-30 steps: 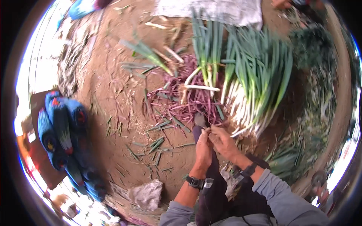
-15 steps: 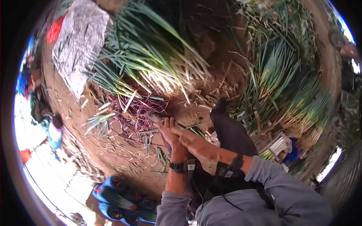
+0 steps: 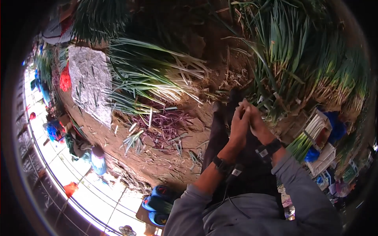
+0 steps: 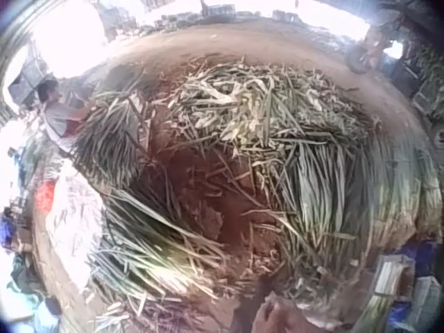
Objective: Sorting and bundling green onions in an agricultural processing facility.
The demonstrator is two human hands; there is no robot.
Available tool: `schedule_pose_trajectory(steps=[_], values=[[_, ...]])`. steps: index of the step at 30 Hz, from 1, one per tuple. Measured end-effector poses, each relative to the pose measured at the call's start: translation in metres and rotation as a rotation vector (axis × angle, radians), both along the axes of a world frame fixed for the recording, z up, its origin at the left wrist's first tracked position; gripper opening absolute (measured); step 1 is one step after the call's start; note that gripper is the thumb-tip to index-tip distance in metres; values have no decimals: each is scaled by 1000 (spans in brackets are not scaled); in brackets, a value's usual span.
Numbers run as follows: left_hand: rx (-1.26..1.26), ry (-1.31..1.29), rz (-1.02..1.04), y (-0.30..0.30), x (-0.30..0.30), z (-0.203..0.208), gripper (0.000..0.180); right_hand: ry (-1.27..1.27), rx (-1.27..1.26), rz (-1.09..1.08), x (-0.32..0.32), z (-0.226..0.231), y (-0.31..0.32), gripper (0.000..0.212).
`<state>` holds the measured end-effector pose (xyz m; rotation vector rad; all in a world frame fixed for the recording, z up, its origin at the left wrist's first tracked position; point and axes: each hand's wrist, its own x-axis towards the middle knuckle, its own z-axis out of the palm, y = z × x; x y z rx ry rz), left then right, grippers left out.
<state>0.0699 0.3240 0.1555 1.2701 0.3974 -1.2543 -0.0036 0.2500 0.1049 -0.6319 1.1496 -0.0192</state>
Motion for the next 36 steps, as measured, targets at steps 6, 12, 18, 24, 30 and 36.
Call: schedule_pose_trajectory(steps=[6, 12, 18, 24, 30, 36], values=[[-129, 86, -111, 58, 43, -21, 36, -92, -162, -22, -10, 55, 9, 40], [196, -13, -317, 108, 71, -11, 33, -109, -165, 31, -44, 112, 4, 41], [414, -122, -898, 171, 99, -13, 41, 12, -396, 266, -96, 112, -33, 49], [299, 28, -1486, 202, 95, -33, 44, 252, -635, 449, -183, -4, -59, 39], [520, -7, -1374, 156, 48, -7, 40, 146, -363, 439, -294, -85, -5, 60], [677, -28, -1487, 53, -81, 59, 42, -391, 61, 166, -401, -97, -46, 69]])
